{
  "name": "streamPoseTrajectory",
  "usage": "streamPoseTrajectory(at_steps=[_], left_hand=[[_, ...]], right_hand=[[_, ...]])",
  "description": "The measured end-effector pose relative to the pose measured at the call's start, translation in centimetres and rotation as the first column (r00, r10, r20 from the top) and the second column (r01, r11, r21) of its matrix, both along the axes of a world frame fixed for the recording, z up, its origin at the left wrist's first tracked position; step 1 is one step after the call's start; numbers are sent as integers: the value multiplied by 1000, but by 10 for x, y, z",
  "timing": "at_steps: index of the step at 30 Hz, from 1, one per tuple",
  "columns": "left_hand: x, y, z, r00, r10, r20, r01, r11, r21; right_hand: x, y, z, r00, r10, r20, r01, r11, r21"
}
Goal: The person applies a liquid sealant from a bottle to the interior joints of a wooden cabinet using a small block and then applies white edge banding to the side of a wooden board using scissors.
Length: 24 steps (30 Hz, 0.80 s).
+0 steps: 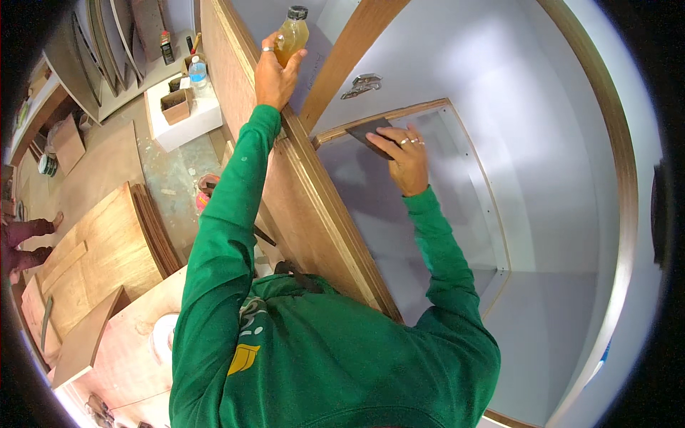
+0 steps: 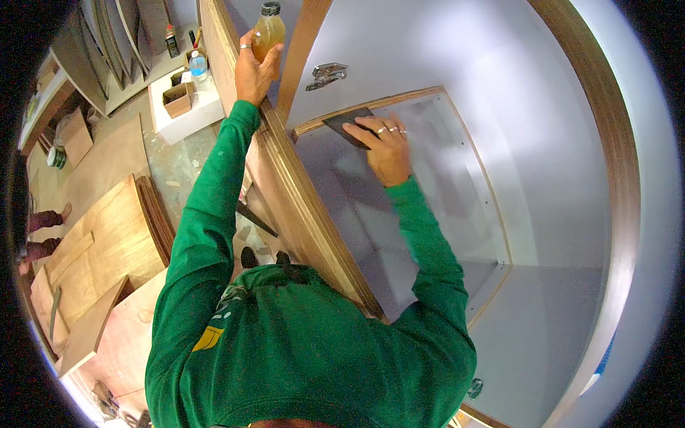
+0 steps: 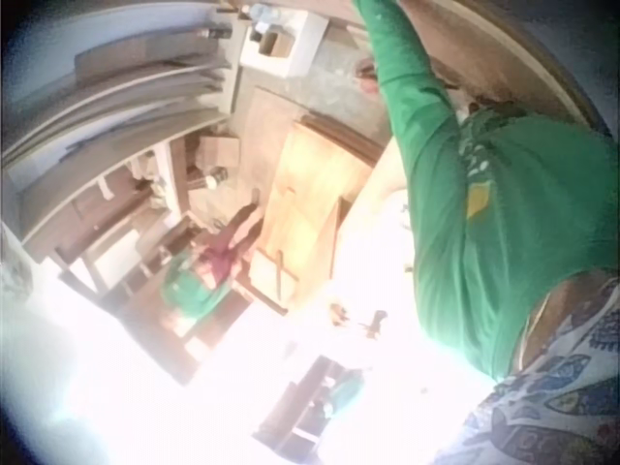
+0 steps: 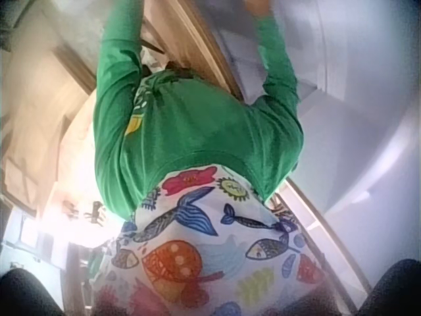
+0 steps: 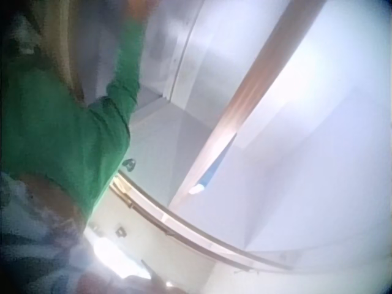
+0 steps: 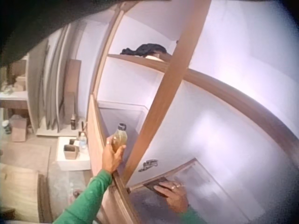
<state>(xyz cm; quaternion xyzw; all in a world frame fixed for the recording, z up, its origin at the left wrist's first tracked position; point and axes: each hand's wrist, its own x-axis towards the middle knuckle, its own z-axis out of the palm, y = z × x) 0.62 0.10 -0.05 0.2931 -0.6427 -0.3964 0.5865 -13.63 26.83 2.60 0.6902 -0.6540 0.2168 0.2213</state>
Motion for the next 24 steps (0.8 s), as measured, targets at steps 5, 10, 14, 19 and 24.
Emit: streamPoseTrajectory(at_steps=[5,10,14,19,24], left_hand=[[-1,0,2,1000,-5,11,5,1000,1],[-1,-1,0,999,14,37,-14,1000,4],[0,-5,-3,1000,-12,-22,11,1000,-19],[-3,1,-1,1000,-7,-17,6,999,-37],[-4,-10,-8,1000,9,-4,-9,1000,-10]], right_hand=[[17,-5,-20,999,-18,-49,17,1000,-26],[12,11,-12,999,-12,-50,11,999,-36],[11,-5,0,998,-54,-34,53,998,-30],[8,-7,-4,1000,-10,-29,11,999,38],[16,0,6,1000,24,-9,-23,996,91]])
